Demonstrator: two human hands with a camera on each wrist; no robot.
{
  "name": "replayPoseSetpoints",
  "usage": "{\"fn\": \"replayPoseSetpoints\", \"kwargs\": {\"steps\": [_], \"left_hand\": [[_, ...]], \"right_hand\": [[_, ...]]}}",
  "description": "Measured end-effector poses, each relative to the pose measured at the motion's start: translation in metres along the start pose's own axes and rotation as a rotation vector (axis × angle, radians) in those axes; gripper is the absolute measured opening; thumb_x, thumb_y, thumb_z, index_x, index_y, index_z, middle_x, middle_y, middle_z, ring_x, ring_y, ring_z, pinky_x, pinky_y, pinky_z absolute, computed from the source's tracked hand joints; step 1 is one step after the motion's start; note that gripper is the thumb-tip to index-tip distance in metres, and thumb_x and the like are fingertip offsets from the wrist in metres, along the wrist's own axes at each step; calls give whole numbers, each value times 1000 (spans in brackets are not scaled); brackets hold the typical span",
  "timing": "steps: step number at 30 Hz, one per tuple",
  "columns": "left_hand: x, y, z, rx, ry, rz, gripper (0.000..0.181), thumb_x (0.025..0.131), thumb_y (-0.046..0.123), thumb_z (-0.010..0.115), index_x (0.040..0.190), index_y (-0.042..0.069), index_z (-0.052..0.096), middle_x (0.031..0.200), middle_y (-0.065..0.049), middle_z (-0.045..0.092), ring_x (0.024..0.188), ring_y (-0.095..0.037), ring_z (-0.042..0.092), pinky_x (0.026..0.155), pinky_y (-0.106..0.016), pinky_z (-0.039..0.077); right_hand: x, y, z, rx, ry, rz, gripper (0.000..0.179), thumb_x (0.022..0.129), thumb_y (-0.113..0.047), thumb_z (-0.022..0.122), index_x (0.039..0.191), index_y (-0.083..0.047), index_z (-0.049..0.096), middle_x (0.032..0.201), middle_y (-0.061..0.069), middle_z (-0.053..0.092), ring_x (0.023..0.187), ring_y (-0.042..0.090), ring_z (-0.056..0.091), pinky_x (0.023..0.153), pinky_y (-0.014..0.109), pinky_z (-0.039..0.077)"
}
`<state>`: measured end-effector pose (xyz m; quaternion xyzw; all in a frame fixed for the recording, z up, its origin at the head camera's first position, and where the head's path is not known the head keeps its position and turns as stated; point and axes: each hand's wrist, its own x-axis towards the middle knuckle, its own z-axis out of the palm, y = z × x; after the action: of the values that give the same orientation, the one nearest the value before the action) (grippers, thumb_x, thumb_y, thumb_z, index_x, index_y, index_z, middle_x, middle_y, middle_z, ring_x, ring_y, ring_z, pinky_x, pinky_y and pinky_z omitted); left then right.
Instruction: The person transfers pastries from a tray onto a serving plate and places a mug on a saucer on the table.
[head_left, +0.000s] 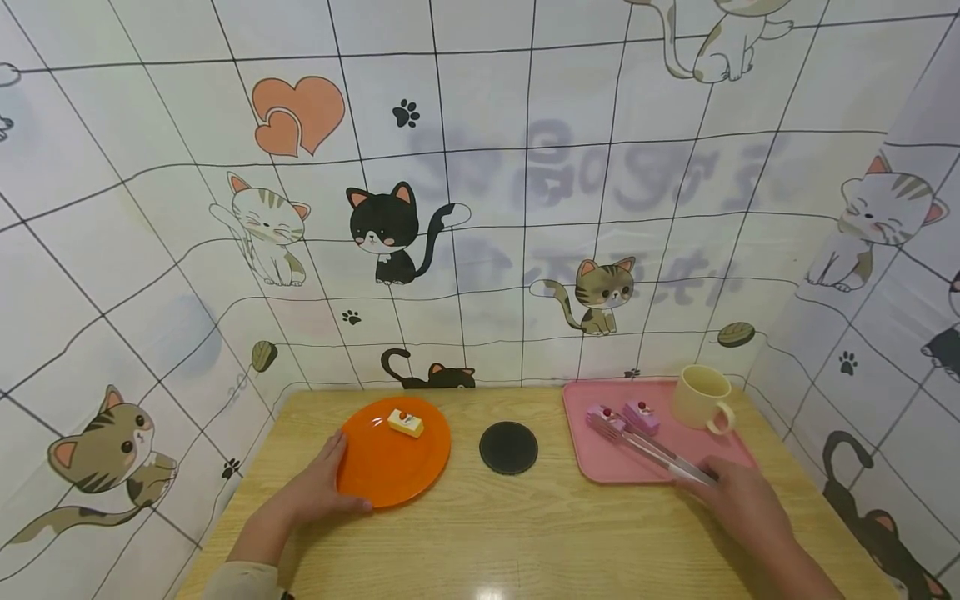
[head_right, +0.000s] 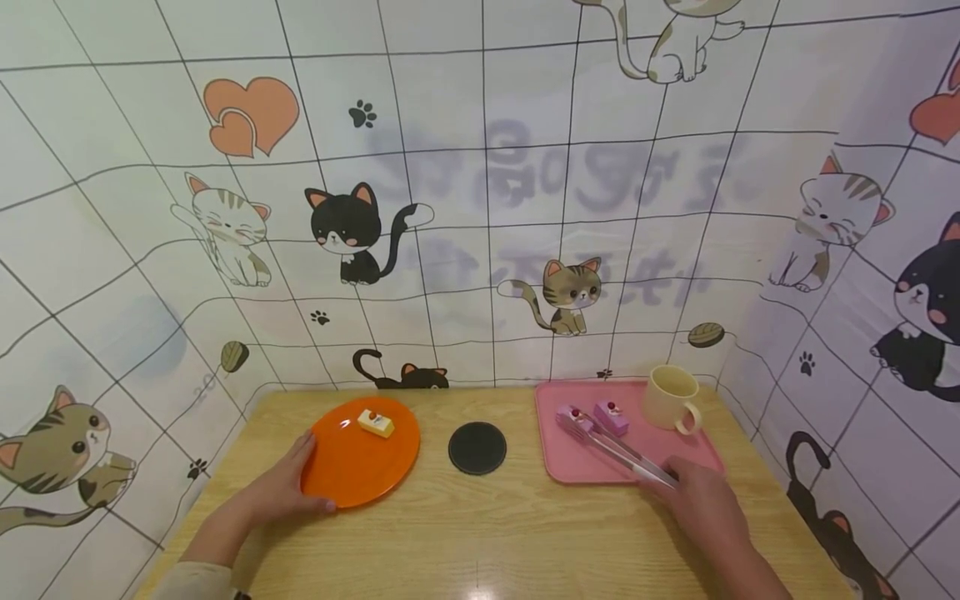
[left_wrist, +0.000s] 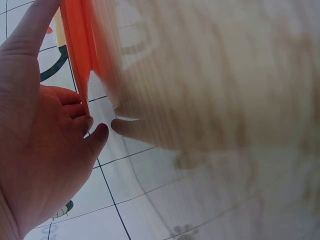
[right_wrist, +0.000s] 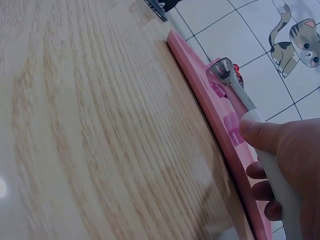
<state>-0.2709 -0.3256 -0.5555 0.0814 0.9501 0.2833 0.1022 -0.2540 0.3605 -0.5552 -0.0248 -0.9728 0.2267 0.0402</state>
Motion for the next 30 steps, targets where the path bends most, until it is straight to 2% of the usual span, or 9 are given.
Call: {"fn": "replayPoseSetpoints", "kwargs": {"steps": [10, 15, 25, 30], "left_hand": [[2, -3, 0, 1, -2, -11, 148, 76, 64, 96, 173, -9, 11, 182, -31, 3, 167, -53, 9, 131, -70, 20], [1, -1, 0, -3, -1, -13, 148, 76, 63, 97, 173, -8, 12, 182, -30, 4, 167, -53, 10, 130, -70, 21], [0, -3, 0, 13, 1, 5, 146, 76, 60, 98, 172, -11, 13, 180, -34, 6, 165, -55, 11, 129, -72, 23], [1, -4, 1, 21, -3, 8, 146, 77, 60, 98, 171, -12, 13, 180, -34, 6, 165, -56, 12, 129, -72, 23]], "right_hand": [[-4, -13, 2, 12, 59, -77, 33, 95, -44, 88, 90, -15, 73, 76, -5, 61, 71, 19, 52, 65, 36, 43], [-7, -20, 5, 35, 80, -111, 32, 95, -45, 88, 89, -18, 72, 76, -7, 62, 71, 17, 51, 65, 34, 44], [-9, -35, 12, 57, 78, -129, 32, 97, -43, 87, 85, -20, 66, 75, -6, 59, 70, 18, 50, 64, 36, 43], [-9, -44, 15, 73, 63, -118, 28, 98, -45, 85, 89, -21, 72, 79, -9, 66, 73, 17, 53, 69, 38, 49]]}}
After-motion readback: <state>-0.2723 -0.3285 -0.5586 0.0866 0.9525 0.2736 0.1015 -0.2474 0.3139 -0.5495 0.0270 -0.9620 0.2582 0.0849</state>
